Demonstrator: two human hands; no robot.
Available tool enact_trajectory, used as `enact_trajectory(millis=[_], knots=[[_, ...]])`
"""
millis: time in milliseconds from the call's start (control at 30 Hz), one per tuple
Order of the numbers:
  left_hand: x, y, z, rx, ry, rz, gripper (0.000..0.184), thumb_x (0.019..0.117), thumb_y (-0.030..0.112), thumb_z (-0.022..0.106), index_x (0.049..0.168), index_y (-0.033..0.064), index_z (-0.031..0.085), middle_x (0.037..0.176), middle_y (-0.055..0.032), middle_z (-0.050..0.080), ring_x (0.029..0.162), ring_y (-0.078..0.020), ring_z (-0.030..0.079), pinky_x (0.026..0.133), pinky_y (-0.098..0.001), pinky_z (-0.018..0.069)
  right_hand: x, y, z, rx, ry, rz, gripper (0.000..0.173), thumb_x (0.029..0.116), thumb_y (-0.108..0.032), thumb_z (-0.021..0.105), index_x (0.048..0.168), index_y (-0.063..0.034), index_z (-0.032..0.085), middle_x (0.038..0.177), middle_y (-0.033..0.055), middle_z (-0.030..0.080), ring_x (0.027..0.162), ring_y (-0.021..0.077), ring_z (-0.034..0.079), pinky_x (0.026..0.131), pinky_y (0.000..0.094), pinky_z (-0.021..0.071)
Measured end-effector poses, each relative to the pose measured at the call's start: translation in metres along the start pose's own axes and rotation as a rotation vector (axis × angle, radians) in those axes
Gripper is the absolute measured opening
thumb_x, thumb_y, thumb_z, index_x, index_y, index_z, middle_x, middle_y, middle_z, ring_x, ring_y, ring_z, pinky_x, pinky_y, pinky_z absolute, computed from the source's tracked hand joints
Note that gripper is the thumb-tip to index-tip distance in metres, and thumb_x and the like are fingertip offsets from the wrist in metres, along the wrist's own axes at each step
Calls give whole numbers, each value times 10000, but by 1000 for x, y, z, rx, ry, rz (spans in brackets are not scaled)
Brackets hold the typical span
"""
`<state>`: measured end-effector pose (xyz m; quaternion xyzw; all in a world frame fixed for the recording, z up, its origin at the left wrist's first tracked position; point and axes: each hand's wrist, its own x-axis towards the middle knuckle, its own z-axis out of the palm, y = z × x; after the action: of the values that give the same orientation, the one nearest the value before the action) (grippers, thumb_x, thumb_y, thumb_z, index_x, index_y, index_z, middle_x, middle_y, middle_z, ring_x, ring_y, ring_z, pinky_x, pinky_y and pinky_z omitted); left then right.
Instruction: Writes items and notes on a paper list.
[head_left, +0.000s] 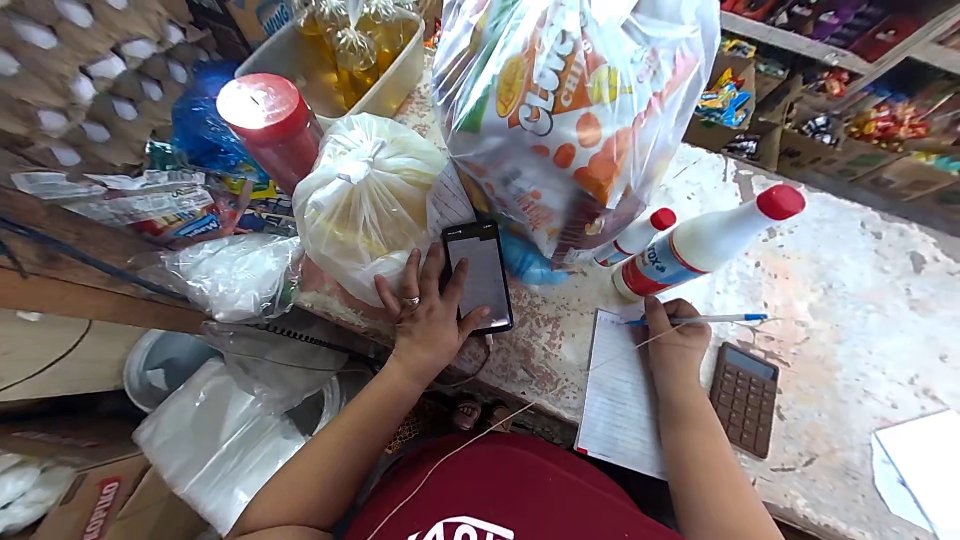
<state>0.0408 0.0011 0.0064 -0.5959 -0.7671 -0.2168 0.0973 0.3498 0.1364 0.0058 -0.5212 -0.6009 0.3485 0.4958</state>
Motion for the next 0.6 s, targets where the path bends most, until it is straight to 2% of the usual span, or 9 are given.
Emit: enact_trajectory(millis=[267, 367, 500, 600], knots=[[0, -6, 0, 11, 39, -40, 814, 944, 748, 423, 1494, 157, 527, 1616, -196, 370, 1524, -468, 244, 1126, -802, 47, 0, 0, 0, 4, 6, -6, 282, 966, -89, 664, 732, -171, 530, 570, -125, 528, 478, -16, 513, 484, 166, 468], [2, -5, 1, 4, 53, -22, 794, 949, 757, 391, 1511, 209, 508, 1616, -206, 361, 1521, -478, 241, 1111, -815, 48, 0, 0, 0, -8, 7, -12, 292, 964, -94, 666, 722, -173, 523, 565, -124, 514, 476, -18, 495, 484, 162, 450], [5, -3, 0, -21, 41, -2, 690, 954, 725, 431, 1494, 307, 527, 1612, -217, 363, 1516, -499, 238, 1096, -832, 45, 0, 0, 0, -12, 6, -23, 292, 970, -89, 656, 726, -171, 518, 568, -125, 510, 481, -22, 496, 491, 157, 448], [5, -3, 2, -32, 32, -9, 689, 949, 729, 444, 1486, 308, 540, 1627, -199, 349, 1528, -483, 219, 1106, -828, 30, 0, -1, -1, -14, -5, -11, 267, 969, -103, 660, 746, -167, 529, 583, -128, 524, 487, -22, 504, 493, 163, 458]])
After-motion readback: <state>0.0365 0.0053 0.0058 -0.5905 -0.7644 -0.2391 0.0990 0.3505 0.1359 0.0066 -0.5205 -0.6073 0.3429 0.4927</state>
